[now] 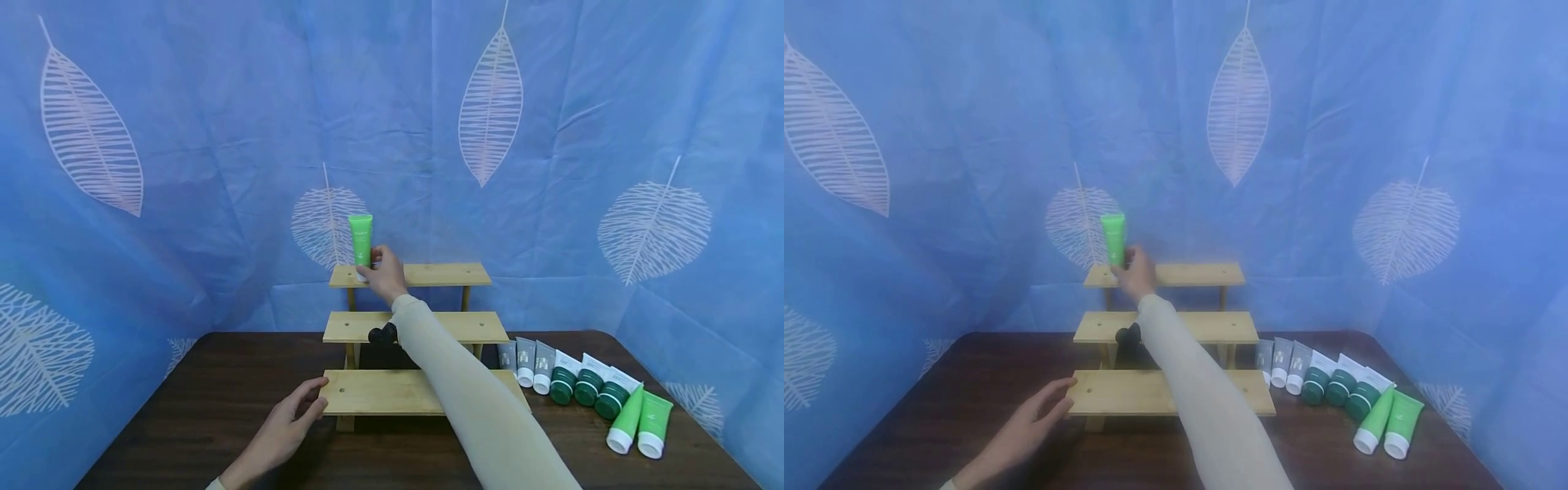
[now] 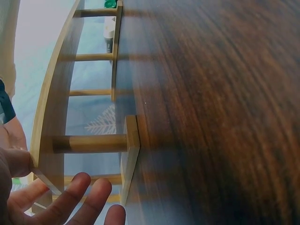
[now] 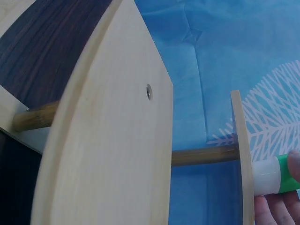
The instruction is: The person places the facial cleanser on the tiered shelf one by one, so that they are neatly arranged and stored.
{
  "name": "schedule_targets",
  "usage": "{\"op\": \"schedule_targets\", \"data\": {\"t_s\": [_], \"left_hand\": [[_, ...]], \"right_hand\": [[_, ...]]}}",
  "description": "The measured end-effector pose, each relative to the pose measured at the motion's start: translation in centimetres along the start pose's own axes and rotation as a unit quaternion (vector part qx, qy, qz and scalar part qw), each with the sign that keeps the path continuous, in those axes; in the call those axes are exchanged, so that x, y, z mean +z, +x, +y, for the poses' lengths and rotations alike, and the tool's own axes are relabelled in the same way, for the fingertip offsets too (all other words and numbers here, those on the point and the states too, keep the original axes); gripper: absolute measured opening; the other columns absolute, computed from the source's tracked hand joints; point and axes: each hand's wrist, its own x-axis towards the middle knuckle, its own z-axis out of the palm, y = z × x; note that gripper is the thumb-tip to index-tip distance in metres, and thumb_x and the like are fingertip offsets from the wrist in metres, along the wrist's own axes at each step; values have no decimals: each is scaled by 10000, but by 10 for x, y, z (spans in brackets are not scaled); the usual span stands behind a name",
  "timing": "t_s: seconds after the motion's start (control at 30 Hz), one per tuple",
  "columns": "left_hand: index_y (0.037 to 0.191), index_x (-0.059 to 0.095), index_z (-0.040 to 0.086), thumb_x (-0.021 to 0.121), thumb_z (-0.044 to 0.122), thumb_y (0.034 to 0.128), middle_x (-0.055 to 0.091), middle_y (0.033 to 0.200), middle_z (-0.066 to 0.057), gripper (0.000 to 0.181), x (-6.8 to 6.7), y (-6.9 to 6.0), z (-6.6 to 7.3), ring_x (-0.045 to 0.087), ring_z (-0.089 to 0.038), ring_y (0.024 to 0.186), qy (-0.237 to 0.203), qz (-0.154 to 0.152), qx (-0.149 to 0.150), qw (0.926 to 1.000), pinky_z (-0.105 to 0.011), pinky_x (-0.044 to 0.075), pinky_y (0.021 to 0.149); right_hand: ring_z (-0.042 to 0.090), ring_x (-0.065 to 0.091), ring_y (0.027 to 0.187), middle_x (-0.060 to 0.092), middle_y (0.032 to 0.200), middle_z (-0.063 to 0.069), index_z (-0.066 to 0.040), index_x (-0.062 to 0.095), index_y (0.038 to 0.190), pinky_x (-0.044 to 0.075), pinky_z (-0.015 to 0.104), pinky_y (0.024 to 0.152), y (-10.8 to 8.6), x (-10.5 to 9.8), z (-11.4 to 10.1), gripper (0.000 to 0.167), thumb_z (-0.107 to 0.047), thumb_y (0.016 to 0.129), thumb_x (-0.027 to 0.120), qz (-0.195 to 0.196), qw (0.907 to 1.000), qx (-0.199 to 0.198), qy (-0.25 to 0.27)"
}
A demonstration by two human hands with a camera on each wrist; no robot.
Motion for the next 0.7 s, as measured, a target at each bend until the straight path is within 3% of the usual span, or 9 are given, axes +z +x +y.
{"op": "schedule_targets", "data": {"t_s": [0.2,0.33,0.53,0.7], "left_hand": [[1438,560,103,598,416,1034,669,1199,-106,512,0,0,-1,646,-204,946,2,-57,14,10000,-382,513,799],[1444,556,112,593,428,1034,659,1252,-115,519,-1,-1,-1,651,-194,955,-15,-88,7,10000,-397,520,812],[1457,538,84,587,390,1045,650,1281,-128,515,-2,-1,-2,668,-199,965,-106,-109,75,9999,-391,532,800],[1459,553,72,594,389,1042,660,1291,-112,525,0,-1,0,656,-242,1099,1,26,104,9999,-429,533,868]], "right_hand": [[311,617,1204,593,1312,170,-18,542,1343,551,410,933,-5,-7,5,408,-114,982,704,-16,9998,64,-211],[304,598,1236,593,1315,148,-17,521,1399,515,437,990,-11,-19,6,467,-145,986,699,-58,9998,164,-30],[337,622,1205,578,1352,134,-48,462,1484,510,461,987,-20,-44,7,547,-216,1008,674,-331,9985,325,291],[352,642,1167,563,1381,132,-67,419,1515,509,456,991,-31,-71,16,574,-232,1022,661,-550,9963,434,492]]}}
